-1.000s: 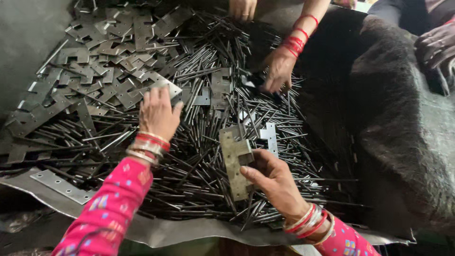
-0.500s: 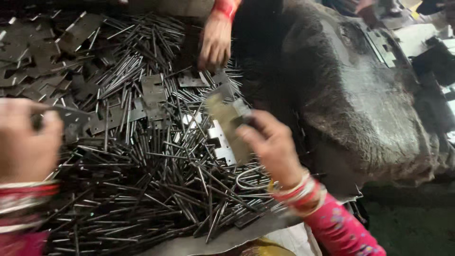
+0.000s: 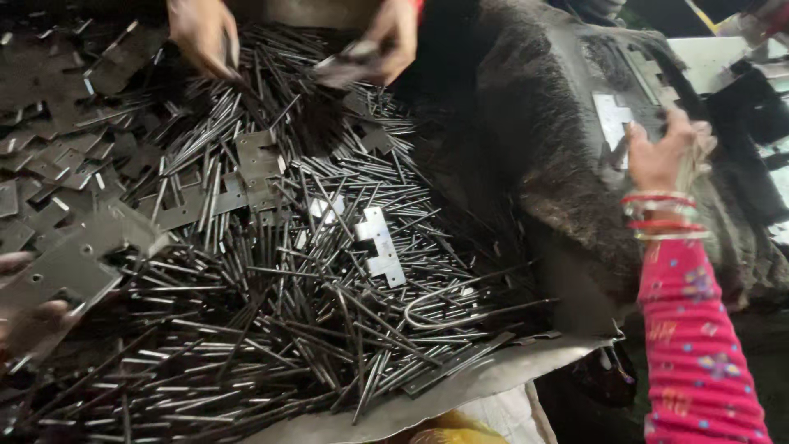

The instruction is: The person assembles metal hinges by inserting pins into hinge plates. They pick up hinge plates and pins from a large pile, align the components, and insert the pins to form complete hinges, then place the assembled units aside.

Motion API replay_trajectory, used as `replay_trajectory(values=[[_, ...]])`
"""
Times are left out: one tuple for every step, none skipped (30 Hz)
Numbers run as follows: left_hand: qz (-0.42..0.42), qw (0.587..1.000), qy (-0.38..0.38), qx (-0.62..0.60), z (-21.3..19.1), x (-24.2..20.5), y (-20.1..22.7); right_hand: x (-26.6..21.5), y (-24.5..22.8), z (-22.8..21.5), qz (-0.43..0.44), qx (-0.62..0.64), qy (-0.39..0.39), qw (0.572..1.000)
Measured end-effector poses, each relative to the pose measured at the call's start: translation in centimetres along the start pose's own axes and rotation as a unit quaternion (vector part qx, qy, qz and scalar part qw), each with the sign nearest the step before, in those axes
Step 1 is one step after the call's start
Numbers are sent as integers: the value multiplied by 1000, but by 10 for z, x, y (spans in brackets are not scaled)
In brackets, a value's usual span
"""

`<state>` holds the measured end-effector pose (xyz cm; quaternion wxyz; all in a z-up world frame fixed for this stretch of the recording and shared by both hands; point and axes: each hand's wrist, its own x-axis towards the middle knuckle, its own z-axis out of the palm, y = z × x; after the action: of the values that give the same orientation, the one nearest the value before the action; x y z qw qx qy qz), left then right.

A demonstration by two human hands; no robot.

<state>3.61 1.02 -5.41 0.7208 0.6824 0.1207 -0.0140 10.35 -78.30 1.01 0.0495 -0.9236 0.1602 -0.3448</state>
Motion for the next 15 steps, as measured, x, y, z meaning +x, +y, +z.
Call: replay_trajectory(values=[[-44,998,-29,-34,-2,0,-12,-9,-18,-1,-47,8,35,998],[-86,992,-64,-61,-1,-2,-24,-22,-40,-2,-92,31,59,994],[-130,982,-103,-86,4,-4,-35,-35,-68,-1,-129,74,48,988],[-148,972,-143,-110,16,-5,-45,-45,-97,-2,-170,101,26,980],[-144,960,-195,-141,31,-8,-54,-60,-130,2,-211,127,5,969],[-140,943,-248,-174,49,-12,-60,-73,-161,7,-236,123,-33,963],[-126,931,-275,-206,63,-19,-60,-88,-191,14,-244,175,-68,951],[-110,917,-302,-236,79,-26,-56,-103,-217,22,-221,170,-149,949],[-96,902,-327,-266,89,-33,-47,-115,-239,32,-214,165,-232,934],[-83,885,-351,-294,95,-41,-36,-129,-258,43,-224,123,-301,919],[-69,867,-374,-322,99,-46,-23,-140,-269,53,-232,79,-368,897],[-55,870,-375,-314,99,-51,-10,-150,-275,62,-208,55,-399,891],[-41,874,-376,-306,97,-53,1,-160,-278,71,-184,32,-429,884],[-28,877,-375,-300,94,-55,10,-168,-279,80,-161,6,-460,873],[-38,899,-337,-278,90,-54,16,-174,-278,88,-141,66,-470,869]])
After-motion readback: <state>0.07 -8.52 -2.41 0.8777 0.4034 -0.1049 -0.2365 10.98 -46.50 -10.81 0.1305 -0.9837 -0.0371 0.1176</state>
